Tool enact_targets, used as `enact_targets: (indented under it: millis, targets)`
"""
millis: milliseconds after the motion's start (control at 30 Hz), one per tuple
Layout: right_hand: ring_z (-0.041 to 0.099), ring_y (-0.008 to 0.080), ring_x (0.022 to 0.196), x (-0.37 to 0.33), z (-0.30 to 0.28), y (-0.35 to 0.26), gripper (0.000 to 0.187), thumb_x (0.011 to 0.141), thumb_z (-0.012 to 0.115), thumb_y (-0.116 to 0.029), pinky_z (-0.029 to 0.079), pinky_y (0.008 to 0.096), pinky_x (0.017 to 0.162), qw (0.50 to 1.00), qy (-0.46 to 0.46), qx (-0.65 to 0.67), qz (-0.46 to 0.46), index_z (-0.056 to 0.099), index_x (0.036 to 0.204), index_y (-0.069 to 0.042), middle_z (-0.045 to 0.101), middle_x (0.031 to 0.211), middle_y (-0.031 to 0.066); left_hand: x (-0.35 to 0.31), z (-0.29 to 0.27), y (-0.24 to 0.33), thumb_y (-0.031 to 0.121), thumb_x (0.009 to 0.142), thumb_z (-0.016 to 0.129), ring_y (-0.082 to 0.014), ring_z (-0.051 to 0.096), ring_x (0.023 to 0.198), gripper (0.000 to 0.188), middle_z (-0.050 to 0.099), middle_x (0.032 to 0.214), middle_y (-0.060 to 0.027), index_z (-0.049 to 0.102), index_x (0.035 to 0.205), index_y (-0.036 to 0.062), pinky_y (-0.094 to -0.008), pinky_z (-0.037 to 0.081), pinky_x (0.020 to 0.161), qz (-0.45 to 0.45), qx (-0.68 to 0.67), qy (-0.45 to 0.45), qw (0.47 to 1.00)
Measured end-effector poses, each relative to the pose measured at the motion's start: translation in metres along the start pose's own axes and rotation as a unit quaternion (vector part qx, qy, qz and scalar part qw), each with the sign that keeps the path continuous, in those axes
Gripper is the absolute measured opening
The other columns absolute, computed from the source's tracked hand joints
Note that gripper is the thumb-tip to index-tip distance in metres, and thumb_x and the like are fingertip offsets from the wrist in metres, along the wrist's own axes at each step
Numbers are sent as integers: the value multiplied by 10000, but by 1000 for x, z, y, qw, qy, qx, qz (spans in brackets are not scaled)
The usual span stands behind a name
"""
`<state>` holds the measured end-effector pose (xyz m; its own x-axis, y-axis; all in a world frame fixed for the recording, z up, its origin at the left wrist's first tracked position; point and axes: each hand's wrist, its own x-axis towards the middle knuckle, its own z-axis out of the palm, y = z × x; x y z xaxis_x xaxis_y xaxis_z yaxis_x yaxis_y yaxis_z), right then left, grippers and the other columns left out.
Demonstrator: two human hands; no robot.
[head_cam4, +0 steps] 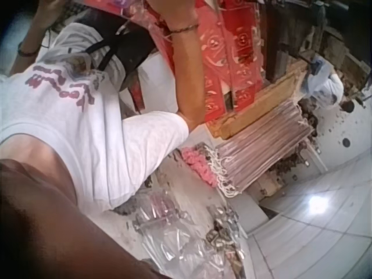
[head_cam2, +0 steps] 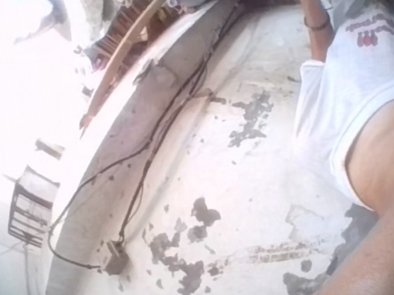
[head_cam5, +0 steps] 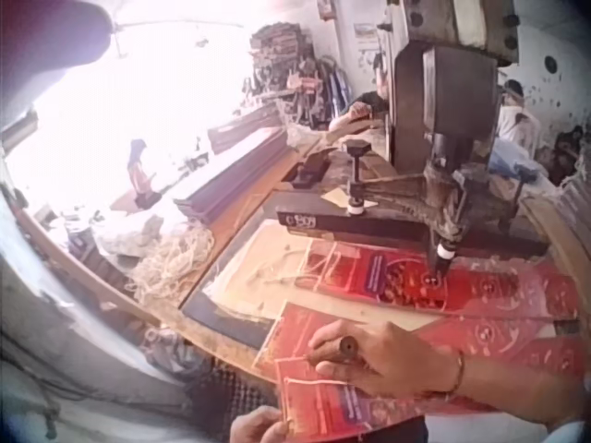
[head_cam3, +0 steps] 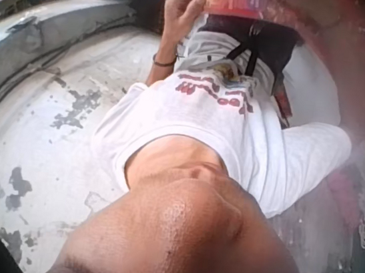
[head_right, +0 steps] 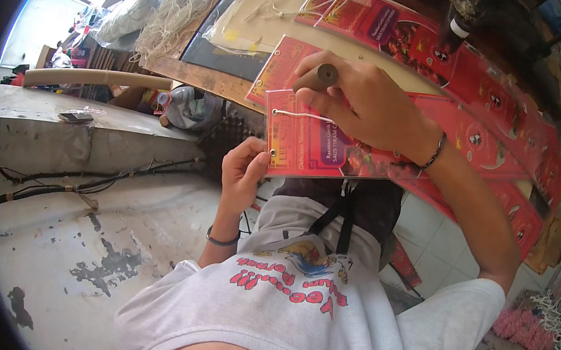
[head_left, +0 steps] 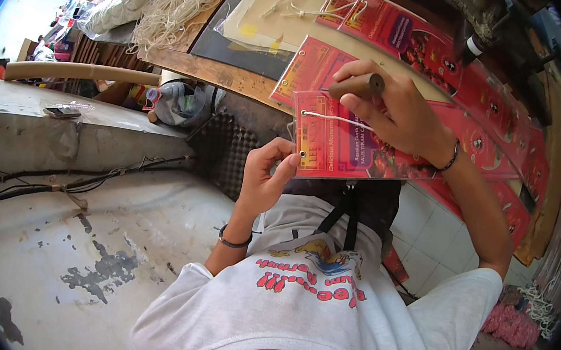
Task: The person threads a white cord through holes in red and yellow paper cards, tying the cord into a loop on each card before setting it aside.
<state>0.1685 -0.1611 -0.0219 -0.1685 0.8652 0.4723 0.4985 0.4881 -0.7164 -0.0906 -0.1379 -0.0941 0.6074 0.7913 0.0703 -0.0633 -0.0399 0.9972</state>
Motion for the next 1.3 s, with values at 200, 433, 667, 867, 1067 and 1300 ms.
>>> enact_targets:
  millis: [200,433,667,867,1067,1300]
  targets:
    - [672,228,810,3,-1,-5,239,871,687,-70,538,333,708,998,30,-46,-36,637,1104,-59,665,974,90,12,16,4,70,981,591,-53,510,667,106,582,733,-10,600,979,-36,-211,416,591,36,81,73,993]
    - [630,302,937,0,0,3,409,812,680,18,524,358,789,989,39,-136,36,610,1202,-81,586,1050,121,24,29,-4,0,907,659,-77,520,659,157,586,826,-41,570,1036,-1,-235,429,600,111,74,141,981]
    - [610,344,1031,1,-1,3,352,857,680,-68,513,418,882,988,47,-128,69,605,1199,-92,547,1123,158,40,22,2,179,756,815,-248,526,858,381,565,949,-112,585,1031,51,-372,439,768,306,265,150,902]
    - [601,344,1021,-2,1,11,289,827,688,-30,510,425,864,985,81,-143,62,634,1107,-73,547,1107,149,47,33,17,466,666,863,-340,497,1220,669,583,1252,-125,627,1199,139,-465,254,1066,298,357,53,884]
    - [611,322,980,-2,-5,14,245,783,677,36,505,424,802,967,112,-230,5,669,1004,-71,570,1009,105,48,32,7,470,699,832,-306,435,1369,564,562,1417,-73,689,1168,191,-449,156,1131,265,422,2,867]
    - [665,334,799,8,-31,-27,131,864,670,-111,526,434,730,973,-11,-179,145,610,970,-63,632,909,117,49,30,6,538,741,784,-302,433,1371,561,563,1418,-73,693,1170,187,-447,144,1130,265,429,-2,863]
